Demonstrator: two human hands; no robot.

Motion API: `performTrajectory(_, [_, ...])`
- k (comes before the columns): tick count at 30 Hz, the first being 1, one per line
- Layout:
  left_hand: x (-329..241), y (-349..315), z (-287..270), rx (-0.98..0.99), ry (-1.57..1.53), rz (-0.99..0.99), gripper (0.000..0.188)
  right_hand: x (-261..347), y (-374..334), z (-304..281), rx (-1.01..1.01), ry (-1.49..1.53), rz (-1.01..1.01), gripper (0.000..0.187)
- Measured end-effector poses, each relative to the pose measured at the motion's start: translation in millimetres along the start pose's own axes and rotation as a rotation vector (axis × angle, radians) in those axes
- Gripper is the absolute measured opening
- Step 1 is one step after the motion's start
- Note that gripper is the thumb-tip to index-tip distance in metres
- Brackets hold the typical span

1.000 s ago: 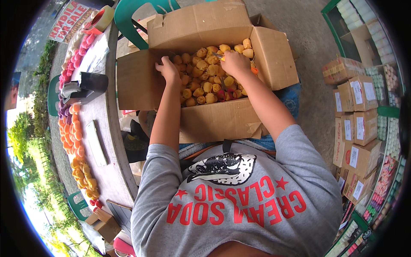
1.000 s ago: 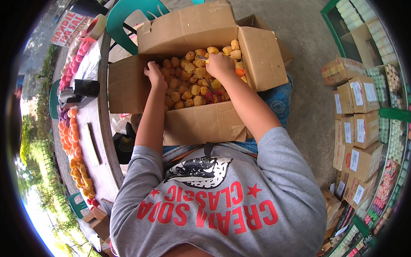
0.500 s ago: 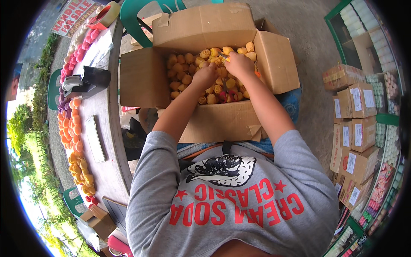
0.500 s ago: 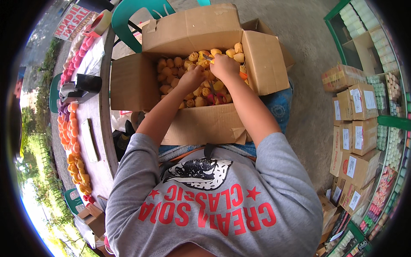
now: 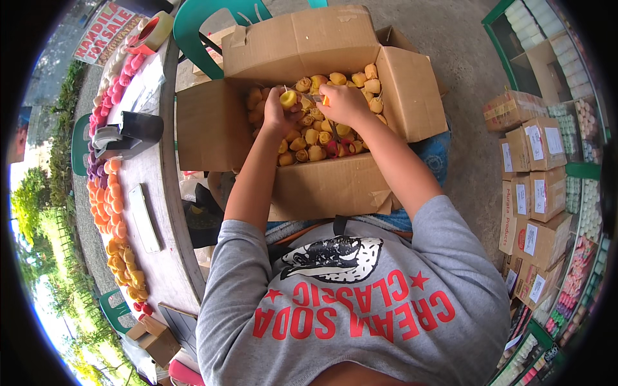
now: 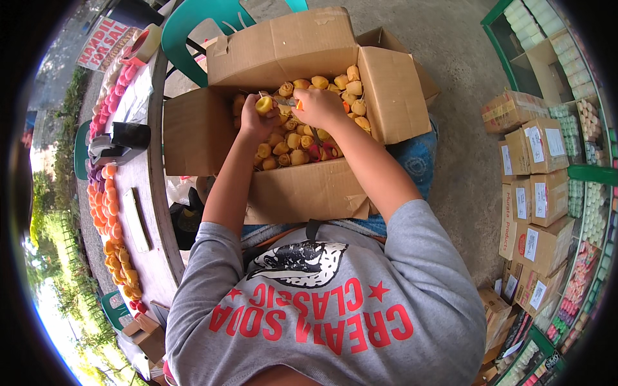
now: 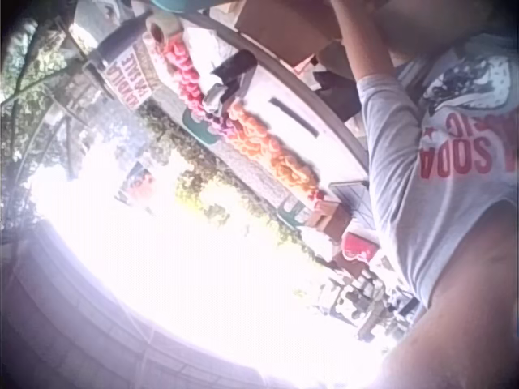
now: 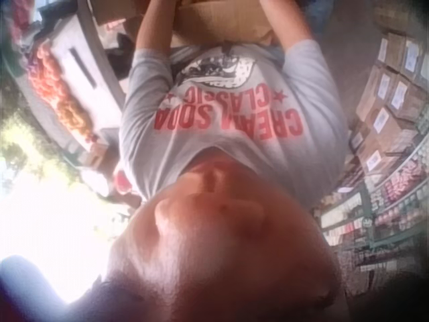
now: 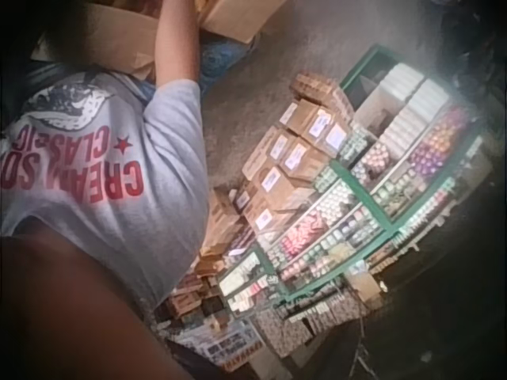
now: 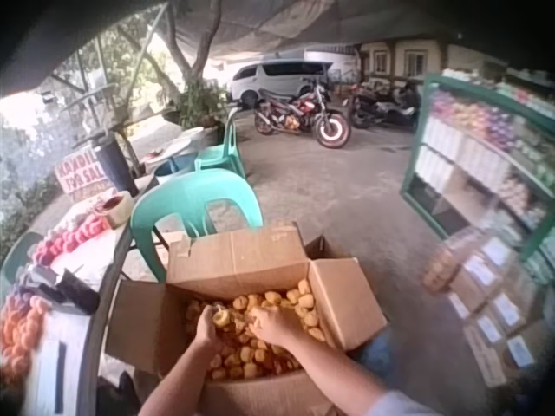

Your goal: The person trims small yellow decorative items from a cardboard box using pink scissors. They pick each item, snip off a small portion, and place the trimmed items on a nearby table. The person continues this process repeatedly throughout the clip.

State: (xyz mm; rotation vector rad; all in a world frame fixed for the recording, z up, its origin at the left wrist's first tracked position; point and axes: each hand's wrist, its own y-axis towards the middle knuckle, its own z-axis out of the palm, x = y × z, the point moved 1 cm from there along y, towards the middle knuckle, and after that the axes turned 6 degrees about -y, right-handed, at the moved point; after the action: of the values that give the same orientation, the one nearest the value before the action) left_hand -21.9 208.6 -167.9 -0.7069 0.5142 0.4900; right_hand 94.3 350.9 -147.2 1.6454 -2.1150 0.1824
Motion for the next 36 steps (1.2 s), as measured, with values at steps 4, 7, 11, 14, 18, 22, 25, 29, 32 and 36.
performTrajectory(4, [9.7, -3.2, 8.7, -0.057, 0.253, 0.027, 0.02, 2.7, -0.1, 7.6, -0.047, -0.038, -0.097, 0.018])
performTrajectory(7, [12.4, -9.6, 13.7, -0.144, 0.449, 0.135, 0.036, 6.2, -2.0, 5.5, -0.046, -0.053, -0.111, 0.015])
performTrajectory(11, [19.8, -17.6, 25.8, -0.195, 0.479, 0.34, 0.04, 9.6, -0.5, 7.4, -0.016, -0.139, -0.027, 0.013])
performTrajectory(14, [18.3, -10.7, 13.9, -0.072, 0.532, 0.369, 0.041, -3.0, 4.6, 13.9, -0.003, -0.186, 0.152, 0.014])
performTrajectory(18, [12.7, -5.7, 4.9, 0.046, 0.647, 0.634, 0.038, -32.2, 16.1, 0.3, 0.042, -0.093, 0.41, 0.02])
performTrajectory(22, [-17.5, -3.4, -0.8, -0.347, -0.041, 0.41, 0.034, -0.5, 11.3, -4.5, 0.165, -0.118, 0.363, 0.024])
performTrajectory(25, [-29.7, 6.4, -27.3, -0.471, -0.477, 0.435, 0.04, -10.9, 9.5, -3.6, 0.175, -0.11, 0.384, 0.024])
performTrajectory(29, [-26.1, 10.8, -33.0, -0.575, -0.202, 0.505, 0.058, -19.4, 10.6, 2.3, 0.217, -0.127, 0.393, 0.026])
performTrajectory(32, [-5.7, 9.7, -19.8, -0.683, 0.492, 0.607, 0.074, -18.2, 8.4, 4.9, 0.199, -0.133, 0.368, 0.025])
performTrajectory(36, [15.9, 11.5, -14.3, -0.524, 1.404, 0.767, 0.074, -18.6, 7.0, 4.4, 0.206, -0.129, 0.367, 0.025])
